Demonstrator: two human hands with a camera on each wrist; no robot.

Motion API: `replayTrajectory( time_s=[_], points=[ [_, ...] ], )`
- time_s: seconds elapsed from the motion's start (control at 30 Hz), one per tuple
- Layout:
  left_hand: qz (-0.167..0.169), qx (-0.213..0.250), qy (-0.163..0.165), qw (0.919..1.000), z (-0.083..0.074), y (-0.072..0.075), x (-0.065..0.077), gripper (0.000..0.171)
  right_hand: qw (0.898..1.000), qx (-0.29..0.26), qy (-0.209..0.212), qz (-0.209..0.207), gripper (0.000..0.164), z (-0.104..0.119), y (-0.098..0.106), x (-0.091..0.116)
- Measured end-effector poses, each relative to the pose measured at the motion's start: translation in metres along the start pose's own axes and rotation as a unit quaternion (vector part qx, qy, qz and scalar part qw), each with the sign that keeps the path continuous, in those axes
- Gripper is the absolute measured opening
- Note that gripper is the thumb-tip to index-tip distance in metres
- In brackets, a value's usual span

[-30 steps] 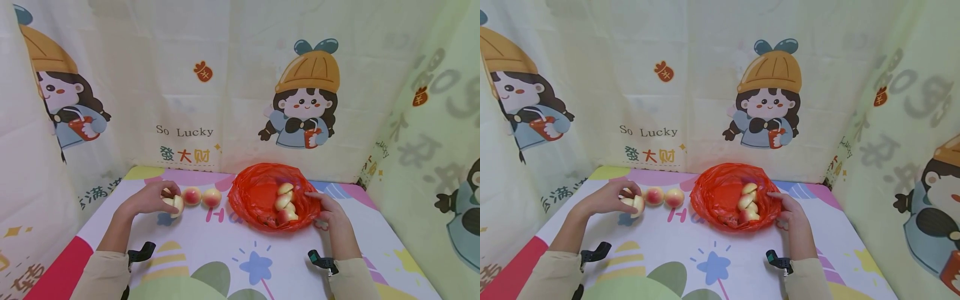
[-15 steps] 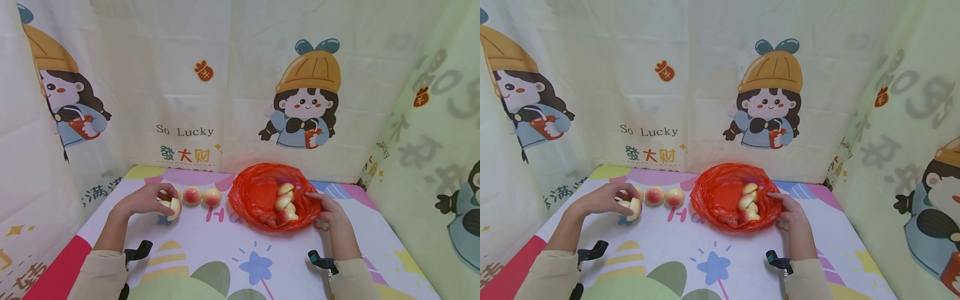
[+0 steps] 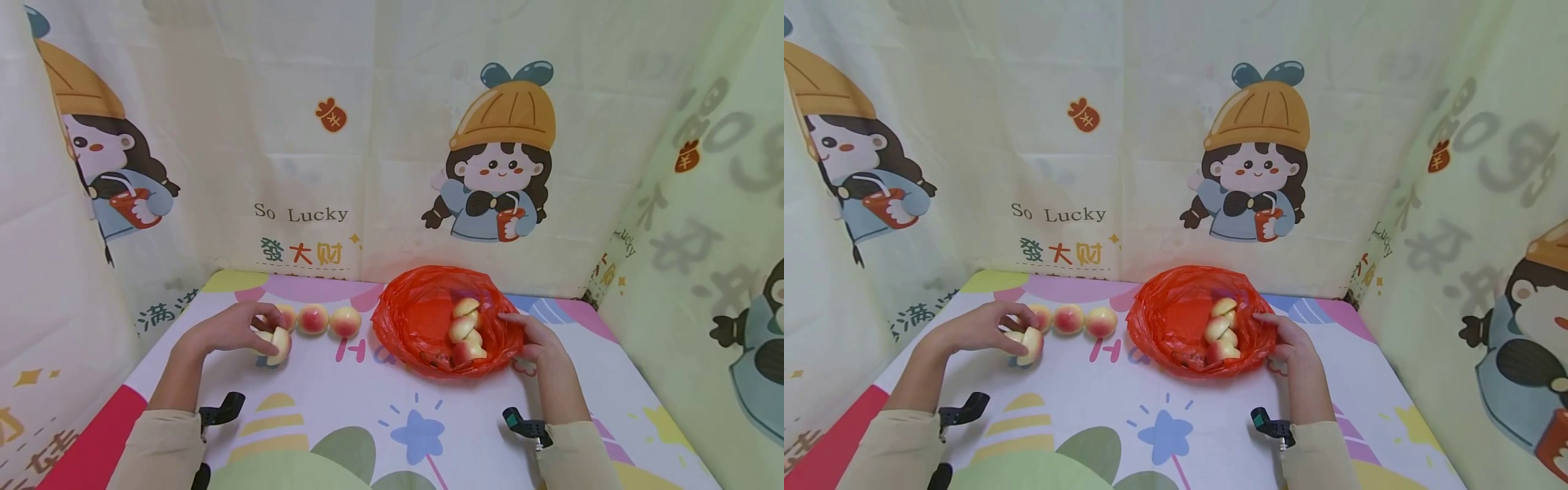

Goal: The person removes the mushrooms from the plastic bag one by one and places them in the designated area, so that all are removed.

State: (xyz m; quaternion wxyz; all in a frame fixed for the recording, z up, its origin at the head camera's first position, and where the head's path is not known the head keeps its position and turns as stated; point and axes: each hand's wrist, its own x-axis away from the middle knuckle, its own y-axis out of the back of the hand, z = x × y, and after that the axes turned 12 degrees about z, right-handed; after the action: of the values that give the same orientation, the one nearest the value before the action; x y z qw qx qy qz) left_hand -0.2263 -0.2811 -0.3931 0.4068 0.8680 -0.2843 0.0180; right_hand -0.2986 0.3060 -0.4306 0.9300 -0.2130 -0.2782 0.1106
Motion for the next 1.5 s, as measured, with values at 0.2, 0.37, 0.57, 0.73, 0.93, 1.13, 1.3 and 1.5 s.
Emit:
replayTrajectory(
  time_s=[0.2, 0.37, 0.57, 0.73, 0.93, 1.13, 1.3, 1.5],
  points=[
    [0.006, 0.002, 0.019, 0.9998, 0.002, -0.001, 0.003, 0.039, 1.000, 0.002, 0.000, 0.001, 0.054, 0.000, 0.000, 0.001],
    [0.009, -0.001, 0.029, 0.9996, 0.004, 0.000, 0.004, 0.040, 1.000, -0.001, 0.000, 0.000, 0.054, 0.001, -0.001, 0.000],
    [0.012, -0.001, 0.032, 0.9994, 0.006, 0.000, 0.006, 0.040, 1.000, 0.007, 0.002, 0.000, 0.052, 0.002, -0.001, -0.001],
    [0.014, -0.002, 0.030, 0.9994, 0.006, 0.001, 0.008, 0.040, 1.000, 0.014, 0.003, -0.002, 0.053, 0.002, -0.001, -0.001],
    [0.016, 0.001, 0.035, 0.9993, 0.007, 0.002, 0.010, 0.041, 1.000, 0.004, 0.001, -0.005, 0.057, 0.001, -0.002, -0.001],
    [0.020, 0.009, 0.027, 0.9994, 0.010, 0.004, 0.010, 0.039, 1.000, 0.005, 0.002, -0.004, 0.054, 0.000, 0.000, -0.001],
    [0.021, 0.014, 0.016, 0.9995, 0.012, 0.005, 0.012, 0.037, 1.000, 0.000, 0.002, -0.002, 0.054, 0.000, 0.001, -0.001],
    [0.011, 0.010, 0.013, 0.9998, 0.016, 0.005, 0.013, 0.039, 1.000, -0.001, 0.003, -0.003, 0.054, 0.000, 0.000, -0.001]
  ],
)
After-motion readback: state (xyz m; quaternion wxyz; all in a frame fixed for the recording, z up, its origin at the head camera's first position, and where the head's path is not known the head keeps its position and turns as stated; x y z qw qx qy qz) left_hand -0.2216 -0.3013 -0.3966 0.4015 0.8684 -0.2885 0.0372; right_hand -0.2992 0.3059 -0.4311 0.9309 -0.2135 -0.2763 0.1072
